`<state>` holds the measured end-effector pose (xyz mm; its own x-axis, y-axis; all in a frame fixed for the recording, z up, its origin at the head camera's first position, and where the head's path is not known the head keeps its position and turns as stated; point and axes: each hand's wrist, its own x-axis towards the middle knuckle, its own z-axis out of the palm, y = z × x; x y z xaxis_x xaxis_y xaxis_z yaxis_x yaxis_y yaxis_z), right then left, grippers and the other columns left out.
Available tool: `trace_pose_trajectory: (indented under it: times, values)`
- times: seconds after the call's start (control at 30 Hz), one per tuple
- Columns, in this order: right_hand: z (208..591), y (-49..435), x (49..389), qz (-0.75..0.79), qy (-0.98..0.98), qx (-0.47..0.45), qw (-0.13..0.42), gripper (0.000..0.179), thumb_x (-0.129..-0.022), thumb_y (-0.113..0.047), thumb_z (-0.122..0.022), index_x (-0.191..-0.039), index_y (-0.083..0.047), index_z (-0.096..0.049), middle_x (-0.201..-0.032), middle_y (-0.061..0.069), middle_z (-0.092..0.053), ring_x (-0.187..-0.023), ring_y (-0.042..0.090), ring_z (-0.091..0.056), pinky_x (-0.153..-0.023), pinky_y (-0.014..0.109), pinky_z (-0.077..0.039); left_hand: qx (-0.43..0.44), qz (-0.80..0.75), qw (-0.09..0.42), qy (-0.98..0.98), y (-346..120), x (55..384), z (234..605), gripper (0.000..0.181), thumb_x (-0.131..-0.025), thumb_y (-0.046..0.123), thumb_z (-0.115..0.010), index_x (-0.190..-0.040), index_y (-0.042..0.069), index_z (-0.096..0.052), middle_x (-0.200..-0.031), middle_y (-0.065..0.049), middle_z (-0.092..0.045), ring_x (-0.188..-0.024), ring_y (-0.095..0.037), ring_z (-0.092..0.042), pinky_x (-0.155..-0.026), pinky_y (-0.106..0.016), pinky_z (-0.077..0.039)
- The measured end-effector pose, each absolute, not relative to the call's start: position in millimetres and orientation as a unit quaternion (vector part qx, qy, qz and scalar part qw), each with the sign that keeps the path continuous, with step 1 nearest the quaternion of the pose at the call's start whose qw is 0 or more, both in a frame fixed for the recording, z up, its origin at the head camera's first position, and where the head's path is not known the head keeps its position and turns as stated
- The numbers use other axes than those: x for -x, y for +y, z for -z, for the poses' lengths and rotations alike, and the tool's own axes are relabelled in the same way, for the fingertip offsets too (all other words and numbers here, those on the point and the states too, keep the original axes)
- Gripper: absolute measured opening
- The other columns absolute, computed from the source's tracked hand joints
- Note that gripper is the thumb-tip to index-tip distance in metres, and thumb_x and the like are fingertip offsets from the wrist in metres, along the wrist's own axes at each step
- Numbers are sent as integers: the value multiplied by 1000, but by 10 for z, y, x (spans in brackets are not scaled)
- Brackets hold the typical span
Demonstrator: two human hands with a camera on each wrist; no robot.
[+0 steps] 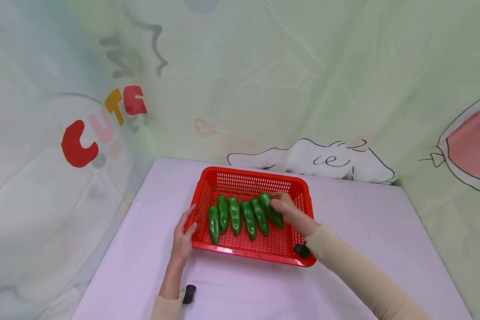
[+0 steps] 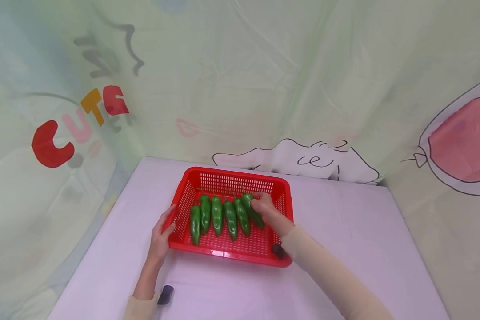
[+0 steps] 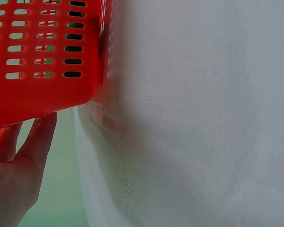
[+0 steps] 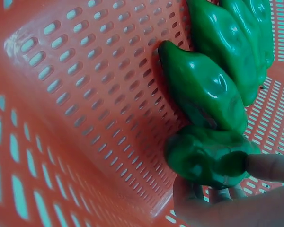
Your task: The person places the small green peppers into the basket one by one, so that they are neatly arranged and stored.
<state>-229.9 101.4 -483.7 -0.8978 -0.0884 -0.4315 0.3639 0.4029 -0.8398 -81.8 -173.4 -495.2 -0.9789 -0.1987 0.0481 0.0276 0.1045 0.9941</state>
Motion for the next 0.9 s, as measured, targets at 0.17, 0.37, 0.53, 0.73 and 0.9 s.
trace_pose_trajectory:
  times: [0.17,0.37,0.53,0.73,0.9]
  values:
    - [4831,1019,2335,520,825,-80,204,51,-87,8,-46,-138,13,-45,-134,32,-47,-112,36,-57,-90,44,-54,-57,667,89,-738,-1739,838,4955,51,-99,-2,-44,-149,1,-39,-155,-18,-36,-145,-35,-26,-114,-54,-29]
    - [4893,1036,2327,509,835,-74,199,50,-85,9,-46,-134,16,-46,-131,34,-48,-107,35,-58,-86,43,-56,-58,671,89,-734,-1777,896,5138,51,-98,-3,-43,-149,2,-39,-155,-17,-36,-146,-34,-25,-115,-55,-25]
    - [4922,1044,2308,499,842,-70,193,49,-83,9,-48,-131,19,-46,-128,35,-49,-104,33,-58,-83,40,-56,-53,676,97,-728,-1802,941,5315,52,-99,1,-44,-150,9,-40,-156,-11,-35,-147,-30,-25,-115,-53,-28]
    - [4926,1034,2281,484,849,-72,197,50,-82,8,-48,-131,19,-45,-129,35,-48,-108,36,-56,-85,41,-56,-55,676,99,-728,-1789,924,5292,52,-99,3,-45,-150,11,-41,-156,-9,-37,-146,-27,-26,-114,-51,-29]
    - [4939,1017,2261,473,856,-75,193,47,-82,7,-47,-128,19,-47,-126,34,-50,-103,33,-55,-85,43,-56,-55,677,90,-728,-1767,869,5113,51,-98,-2,-44,-149,2,-39,-155,-17,-35,-146,-34,-25,-113,-54,-29]
